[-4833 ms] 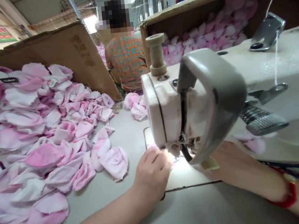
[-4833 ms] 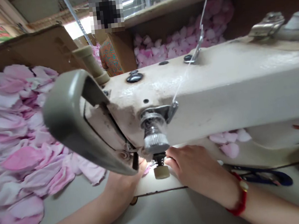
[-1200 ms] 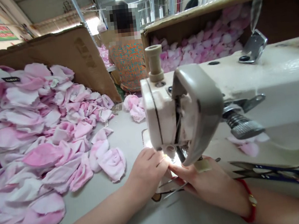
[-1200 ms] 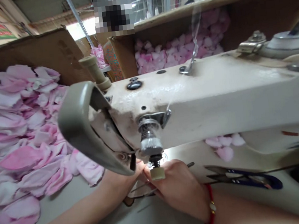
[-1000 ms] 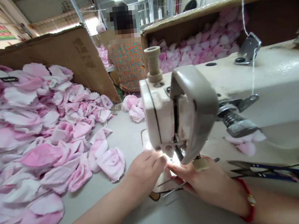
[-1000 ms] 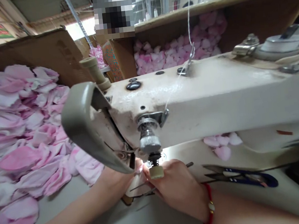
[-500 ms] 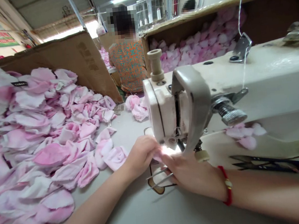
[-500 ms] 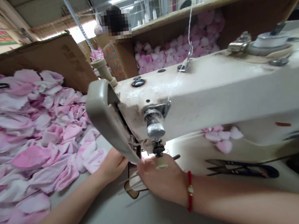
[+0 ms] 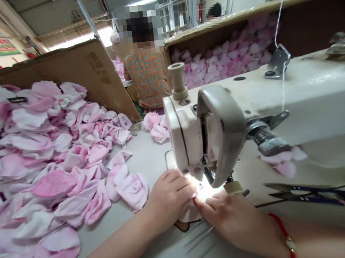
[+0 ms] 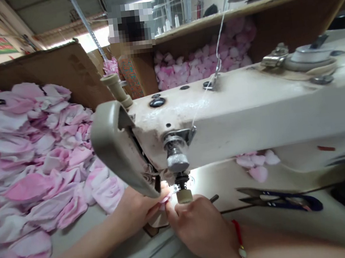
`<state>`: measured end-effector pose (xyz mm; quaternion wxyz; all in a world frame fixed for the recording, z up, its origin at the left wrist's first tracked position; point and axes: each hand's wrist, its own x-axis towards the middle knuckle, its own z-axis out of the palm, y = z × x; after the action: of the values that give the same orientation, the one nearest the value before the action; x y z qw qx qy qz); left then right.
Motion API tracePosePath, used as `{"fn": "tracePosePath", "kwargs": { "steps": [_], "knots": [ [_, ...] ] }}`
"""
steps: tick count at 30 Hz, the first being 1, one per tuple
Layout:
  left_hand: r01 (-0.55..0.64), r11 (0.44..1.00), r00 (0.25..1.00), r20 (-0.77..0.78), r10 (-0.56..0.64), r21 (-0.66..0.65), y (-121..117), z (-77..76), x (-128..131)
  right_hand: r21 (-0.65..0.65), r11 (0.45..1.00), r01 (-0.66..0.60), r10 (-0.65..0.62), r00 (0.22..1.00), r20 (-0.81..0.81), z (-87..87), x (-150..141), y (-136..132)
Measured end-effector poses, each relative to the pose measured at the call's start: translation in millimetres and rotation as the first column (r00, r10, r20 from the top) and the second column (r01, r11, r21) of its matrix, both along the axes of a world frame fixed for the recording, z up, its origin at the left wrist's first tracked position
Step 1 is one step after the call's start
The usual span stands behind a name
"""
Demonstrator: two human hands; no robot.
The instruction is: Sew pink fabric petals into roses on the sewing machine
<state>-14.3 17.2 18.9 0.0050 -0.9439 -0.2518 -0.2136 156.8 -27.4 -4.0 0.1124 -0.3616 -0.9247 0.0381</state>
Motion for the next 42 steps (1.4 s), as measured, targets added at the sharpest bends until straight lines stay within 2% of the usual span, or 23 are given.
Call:
{"fn": "tracePosePath", "kwargs": {
  "steps": [5, 8, 11, 15, 20, 25, 30, 38, 42],
  "knots": [
    [-0.114, 0.985, 0.993, -0.028, 0.112, -0.128, 0.9, -2.4, -0.5, -0.032, 0.999, 0.004, -0.003, 0.999, 0.036, 2.2, 3.2, 0.4],
    [-0.114, 0.981, 0.993, -0.059, 0.106, -0.159, 0.9, -1.5, -1.2, -0.011, 1.0, 0.002, -0.002, 0.999, 0.032, 3.7, 5.6, 1.4],
    [-0.082, 0.99, 0.987, -0.149, 0.065, -0.112, -2.3, 0.0, 0.7, -0.025, 1.0, 0.019, -0.019, 1.0, 0.005, 6.2, 8.1, 0.9],
    [-0.136, 0.99, 0.963, -0.242, 0.122, -0.039, -6.6, -3.4, 5.0, -0.073, 0.996, 0.046, -0.05, 0.997, -0.056, 9.4, 10.9, 3.5],
    [-0.176, 0.976, 0.973, -0.131, 0.193, 0.129, -6.8, -14.5, 5.8, -0.007, 0.996, 0.086, -0.086, 0.995, -0.054, 10.9, 13.6, 12.0],
    [-0.158, 0.974, 0.982, -0.08, 0.173, 0.164, -8.6, -19.0, 6.5, 0.051, 0.998, 0.04, -0.039, 0.999, -0.026, 12.1, 17.7, 15.5],
    [-0.22, 0.931, 0.97, -0.034, 0.24, 0.292, -7.6, -26.6, 10.4, 0.073, 0.996, 0.046, -0.051, 0.997, 0.059, 10.5, 22.3, 20.5],
    [-0.186, 0.969, 0.982, 0.008, 0.187, 0.164, -6.3, -11.1, 4.7, -0.004, 0.997, 0.071, -0.071, 0.994, 0.079, 10.6, 20.6, 22.8],
    [-0.194, 0.974, 0.981, -0.002, 0.196, 0.118, -8.0, -13.5, 7.1, -0.07, 0.987, 0.142, -0.136, 0.986, 0.094, 17.6, 24.4, 21.1]
  ]
}}
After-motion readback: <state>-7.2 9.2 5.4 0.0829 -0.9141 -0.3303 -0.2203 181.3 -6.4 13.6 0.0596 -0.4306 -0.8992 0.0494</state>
